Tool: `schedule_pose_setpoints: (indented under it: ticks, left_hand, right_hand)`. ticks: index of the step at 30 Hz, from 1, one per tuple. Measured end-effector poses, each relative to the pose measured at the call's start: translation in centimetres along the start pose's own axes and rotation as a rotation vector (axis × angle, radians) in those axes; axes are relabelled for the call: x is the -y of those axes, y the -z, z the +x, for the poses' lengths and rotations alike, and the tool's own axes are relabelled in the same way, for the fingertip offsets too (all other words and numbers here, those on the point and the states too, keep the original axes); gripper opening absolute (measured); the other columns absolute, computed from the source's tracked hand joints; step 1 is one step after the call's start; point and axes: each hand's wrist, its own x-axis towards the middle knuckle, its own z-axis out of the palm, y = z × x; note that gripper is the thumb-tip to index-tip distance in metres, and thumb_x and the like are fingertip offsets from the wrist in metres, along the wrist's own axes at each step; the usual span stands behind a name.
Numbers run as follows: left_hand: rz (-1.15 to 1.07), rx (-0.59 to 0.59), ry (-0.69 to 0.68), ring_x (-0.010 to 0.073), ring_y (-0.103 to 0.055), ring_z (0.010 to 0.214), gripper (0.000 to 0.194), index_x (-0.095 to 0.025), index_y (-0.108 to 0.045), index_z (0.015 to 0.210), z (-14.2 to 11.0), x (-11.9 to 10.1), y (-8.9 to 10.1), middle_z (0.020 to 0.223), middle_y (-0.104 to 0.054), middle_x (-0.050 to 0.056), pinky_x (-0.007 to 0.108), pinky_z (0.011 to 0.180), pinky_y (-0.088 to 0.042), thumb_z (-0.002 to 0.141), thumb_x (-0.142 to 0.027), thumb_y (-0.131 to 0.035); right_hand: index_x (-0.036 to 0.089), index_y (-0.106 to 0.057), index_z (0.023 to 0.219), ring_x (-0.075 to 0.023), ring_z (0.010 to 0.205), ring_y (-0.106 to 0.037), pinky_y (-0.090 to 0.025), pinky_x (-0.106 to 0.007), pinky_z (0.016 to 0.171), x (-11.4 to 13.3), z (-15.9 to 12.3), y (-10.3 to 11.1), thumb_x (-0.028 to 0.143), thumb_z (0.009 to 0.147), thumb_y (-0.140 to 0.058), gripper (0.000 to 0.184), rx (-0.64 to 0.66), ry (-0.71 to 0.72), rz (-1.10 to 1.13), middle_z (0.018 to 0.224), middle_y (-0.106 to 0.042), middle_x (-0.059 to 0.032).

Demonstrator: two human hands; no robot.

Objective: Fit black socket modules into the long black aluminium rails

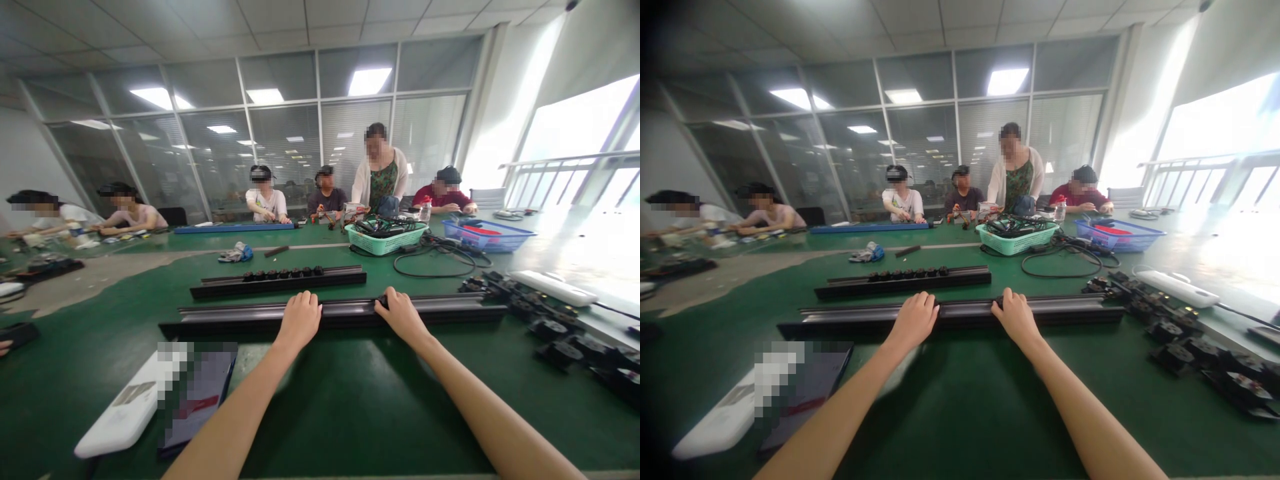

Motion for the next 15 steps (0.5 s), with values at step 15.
schedule_pose_setpoints:
  ticks: [15]
  left_hand:
    - [0.021, 0.011, 0.003, 0.0280, -0.061, 0.097, 0.028, -0.009, -0.063, 0.109, -0.04, -0.15, -0.01, 0.104, -0.064, 0.015, 0.040, 0.086, -0.047, 0.104, -0.027, -0.041]
  right_hand:
    - [0.018, -0.053, 0.095, -0.0262, 0.090, -0.064, -0.041, -0.032, 0.083, -0.87, 0.40, 0.25, 0.034, 0.097, -0.052, 0.016, -0.025, 0.013, -0.032, 0.087, -0.069, -0.0120]
